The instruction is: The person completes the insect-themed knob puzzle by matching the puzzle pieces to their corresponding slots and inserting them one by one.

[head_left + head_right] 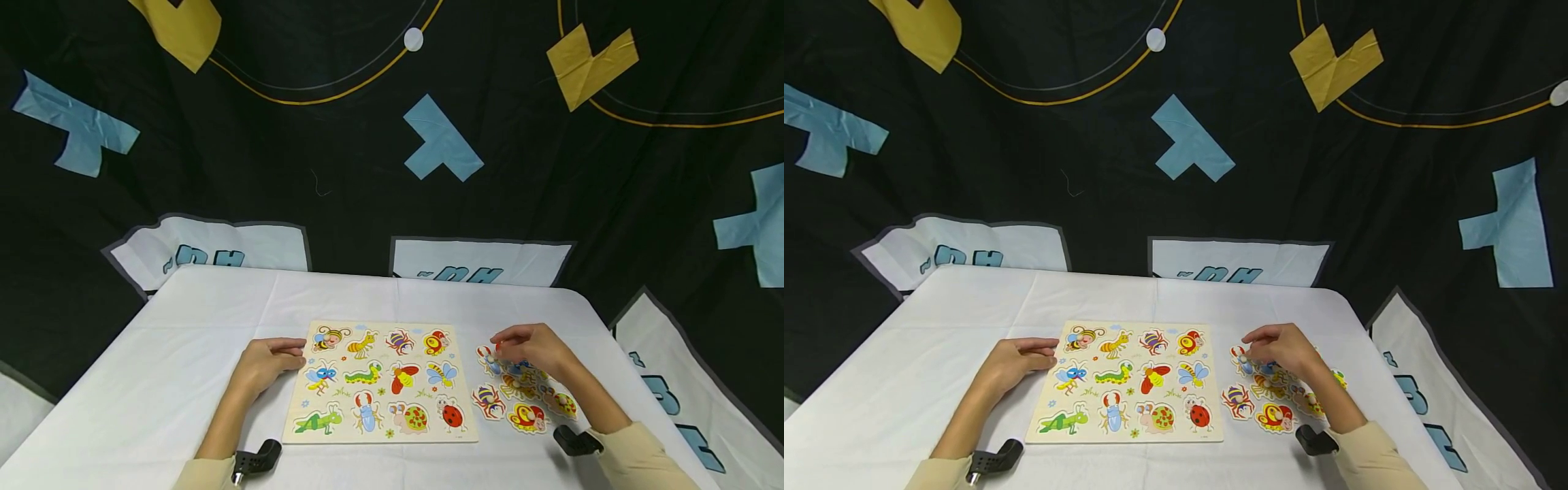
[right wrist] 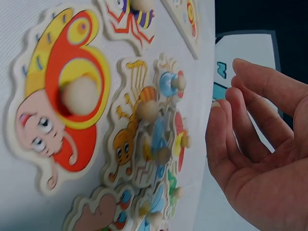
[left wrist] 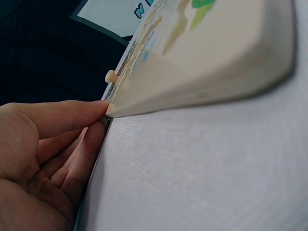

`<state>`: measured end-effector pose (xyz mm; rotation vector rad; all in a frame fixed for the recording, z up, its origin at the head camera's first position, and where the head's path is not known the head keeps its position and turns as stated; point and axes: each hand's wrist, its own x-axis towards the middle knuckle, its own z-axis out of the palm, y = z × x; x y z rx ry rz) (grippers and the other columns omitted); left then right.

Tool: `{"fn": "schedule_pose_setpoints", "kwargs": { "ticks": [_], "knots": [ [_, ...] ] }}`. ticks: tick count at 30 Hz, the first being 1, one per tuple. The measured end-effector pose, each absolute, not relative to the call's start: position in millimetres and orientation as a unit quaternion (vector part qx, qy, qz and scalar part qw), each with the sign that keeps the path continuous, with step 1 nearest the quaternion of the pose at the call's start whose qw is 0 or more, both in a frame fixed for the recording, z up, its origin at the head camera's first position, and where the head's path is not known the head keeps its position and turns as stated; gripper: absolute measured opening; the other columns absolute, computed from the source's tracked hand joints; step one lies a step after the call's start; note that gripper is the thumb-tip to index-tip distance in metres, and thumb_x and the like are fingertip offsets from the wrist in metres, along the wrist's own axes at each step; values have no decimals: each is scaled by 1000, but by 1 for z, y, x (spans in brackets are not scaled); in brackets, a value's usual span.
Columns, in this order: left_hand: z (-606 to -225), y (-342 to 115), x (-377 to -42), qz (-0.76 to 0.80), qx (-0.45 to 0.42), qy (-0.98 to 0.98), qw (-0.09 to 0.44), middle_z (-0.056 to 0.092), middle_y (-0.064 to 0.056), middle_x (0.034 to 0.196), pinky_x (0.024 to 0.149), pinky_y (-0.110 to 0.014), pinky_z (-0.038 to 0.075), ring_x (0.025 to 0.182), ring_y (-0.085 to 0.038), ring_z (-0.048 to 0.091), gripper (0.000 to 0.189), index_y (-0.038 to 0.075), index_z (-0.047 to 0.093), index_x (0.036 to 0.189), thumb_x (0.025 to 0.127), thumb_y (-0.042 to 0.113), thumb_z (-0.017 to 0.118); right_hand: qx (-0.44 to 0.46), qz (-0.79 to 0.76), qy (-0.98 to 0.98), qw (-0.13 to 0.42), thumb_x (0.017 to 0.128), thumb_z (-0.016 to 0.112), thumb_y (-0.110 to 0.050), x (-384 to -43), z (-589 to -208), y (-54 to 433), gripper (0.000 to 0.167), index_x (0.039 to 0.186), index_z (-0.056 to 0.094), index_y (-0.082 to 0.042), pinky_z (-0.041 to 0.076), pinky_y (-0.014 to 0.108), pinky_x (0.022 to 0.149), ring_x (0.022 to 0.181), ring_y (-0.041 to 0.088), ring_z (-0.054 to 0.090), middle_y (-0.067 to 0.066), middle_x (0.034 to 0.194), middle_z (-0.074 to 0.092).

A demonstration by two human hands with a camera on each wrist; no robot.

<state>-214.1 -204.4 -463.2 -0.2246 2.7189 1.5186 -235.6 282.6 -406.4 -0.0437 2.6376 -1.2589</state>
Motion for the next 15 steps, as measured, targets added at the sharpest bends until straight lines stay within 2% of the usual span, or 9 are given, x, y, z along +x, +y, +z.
{"fn": "schedule_pose_setpoints", "kwargs": {
  "ticks": [6,15],
  "knots": [
    [-462,-204,-214,486,-68,871,7,79,-3,97,87,-30,46,91,-9,66,40,7,75,121,83,17,82,-16,-422,897,129,85,78,-21,-231,-410,291,33,115,75,-8,50,37,78,85,23,60,5,97,72],
    [-464,-204,-214,486,-66,871,3,79,-3,98,88,-30,46,90,-8,67,40,6,75,121,83,16,82,-19,-415,899,142,85,78,-20,-226,-419,304,29,111,76,-8,49,36,81,90,21,62,5,106,73]
  ]
}}
